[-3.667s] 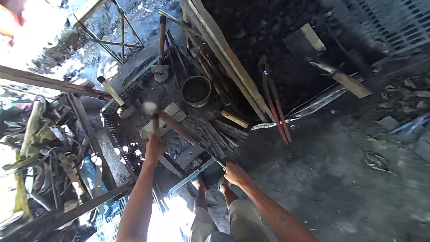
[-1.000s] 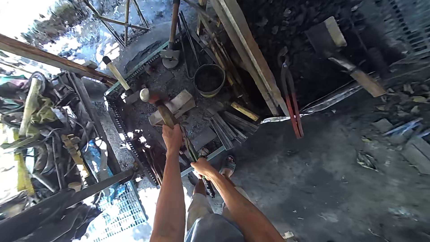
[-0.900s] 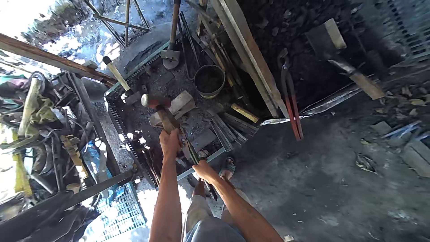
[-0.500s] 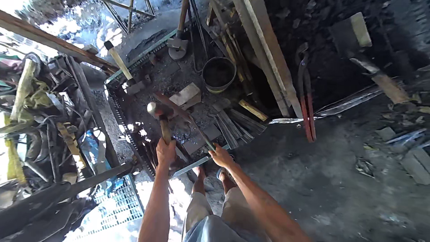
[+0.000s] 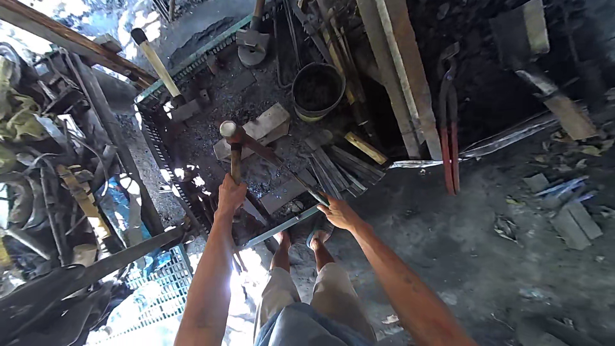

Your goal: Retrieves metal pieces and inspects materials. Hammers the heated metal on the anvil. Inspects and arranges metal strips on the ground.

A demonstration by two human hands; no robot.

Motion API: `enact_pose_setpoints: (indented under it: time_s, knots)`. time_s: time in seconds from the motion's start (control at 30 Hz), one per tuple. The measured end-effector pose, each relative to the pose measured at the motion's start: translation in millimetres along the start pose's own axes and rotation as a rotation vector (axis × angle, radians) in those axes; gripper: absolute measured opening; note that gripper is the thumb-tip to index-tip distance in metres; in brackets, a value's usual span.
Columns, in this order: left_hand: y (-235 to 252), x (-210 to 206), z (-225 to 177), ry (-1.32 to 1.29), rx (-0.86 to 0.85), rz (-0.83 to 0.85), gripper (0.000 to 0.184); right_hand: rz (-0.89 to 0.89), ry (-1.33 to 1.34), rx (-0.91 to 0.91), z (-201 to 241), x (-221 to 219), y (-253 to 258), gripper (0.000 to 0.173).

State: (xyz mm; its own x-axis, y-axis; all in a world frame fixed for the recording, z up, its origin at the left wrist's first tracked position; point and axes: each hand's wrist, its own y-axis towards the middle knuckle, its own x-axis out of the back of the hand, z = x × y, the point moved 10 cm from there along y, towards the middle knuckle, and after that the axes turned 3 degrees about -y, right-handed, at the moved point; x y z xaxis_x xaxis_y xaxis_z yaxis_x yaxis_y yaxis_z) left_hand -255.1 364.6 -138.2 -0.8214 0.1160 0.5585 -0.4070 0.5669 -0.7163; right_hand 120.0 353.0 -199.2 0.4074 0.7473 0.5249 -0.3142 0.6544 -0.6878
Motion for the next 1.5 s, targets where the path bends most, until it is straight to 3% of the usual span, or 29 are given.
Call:
enact_pose_setpoints:
  time_s: [0.13, 0.23, 0.33, 0.43, 0.57, 0.7, 0.77, 0.8, 0.83, 0.93, 1.03, 1.17, 1.23, 1.33, 1.37, 1.43, 1.5]
  knots:
    - [-1, 0, 9, -0.192, 0.024, -0.044, 0.030, 0.064, -0.067, -0.054, 6, 0, -3, 0.040]
    - [-25, 1, 13, -0.396, -0.001, -0.038, 0.026, 0.103, -0.048, -0.113, 12, -12, -27, 0.036]
    - [-63, 29, 8, -0.431, -0.068, -0.083, 0.029, 0.129, -0.033, -0.176, 9, -37, -64, 0.035]
    - [-100, 82, -27, -0.368, -0.213, -0.160, 0.033, 0.125, 0.003, -0.202, 2, -63, -91, 0.040]
    - [-146, 152, -104, -0.381, -0.562, -0.345, 0.036, 0.117, -0.010, -0.241, -4, -83, -104, 0.042]
    - [-159, 191, -160, -0.417, -0.866, -0.590, 0.026, 0.098, -0.013, -0.243, -2, -85, -105, 0.040]
    - [-138, 174, -149, -0.300, -0.816, -0.695, 0.029, 0.111, 0.007, -0.243, 0, -84, -105, 0.038]
    - [-119, 153, -131, -0.204, -0.714, -0.691, 0.034, 0.109, 0.003, -0.242, -1, -84, -104, 0.037]
    - [-95, 125, -103, -0.094, -0.564, -0.630, 0.038, 0.100, -0.008, -0.239, -4, -84, -103, 0.037]
    - [-31, 63, -26, 0.153, -0.151, -0.226, 0.039, 0.088, -0.015, -0.247, -4, -84, -101, 0.037]
    - [-38, 92, -58, 0.197, -0.229, -0.233, 0.037, 0.115, -0.021, -0.246, 17, -79, -86, 0.039]
    - [-111, 143, -114, 0.068, -0.489, -0.467, 0.039, 0.098, 0.015, -0.235, 59, -79, -65, 0.042]
    - [-138, 147, -118, 0.007, -0.548, -0.583, 0.039, 0.114, 0.011, -0.260, 69, -83, -60, 0.043]
    - [-118, 127, -84, -0.056, -0.473, -0.667, 0.036, 0.116, -0.015, -0.289, 73, -86, -45, 0.043]
    - [-92, 111, -59, -0.030, -0.411, -0.623, 0.036, 0.114, -0.018, -0.293, 72, -87, -44, 0.043]
    - [-35, 79, -6, 0.093, -0.207, -0.380, 0.034, 0.107, -0.023, -0.287, 71, -86, -47, 0.043]
    - [-17, 82, 9, 0.145, -0.076, -0.240, 0.033, 0.096, -0.041, -0.255, 80, -79, -50, 0.046]
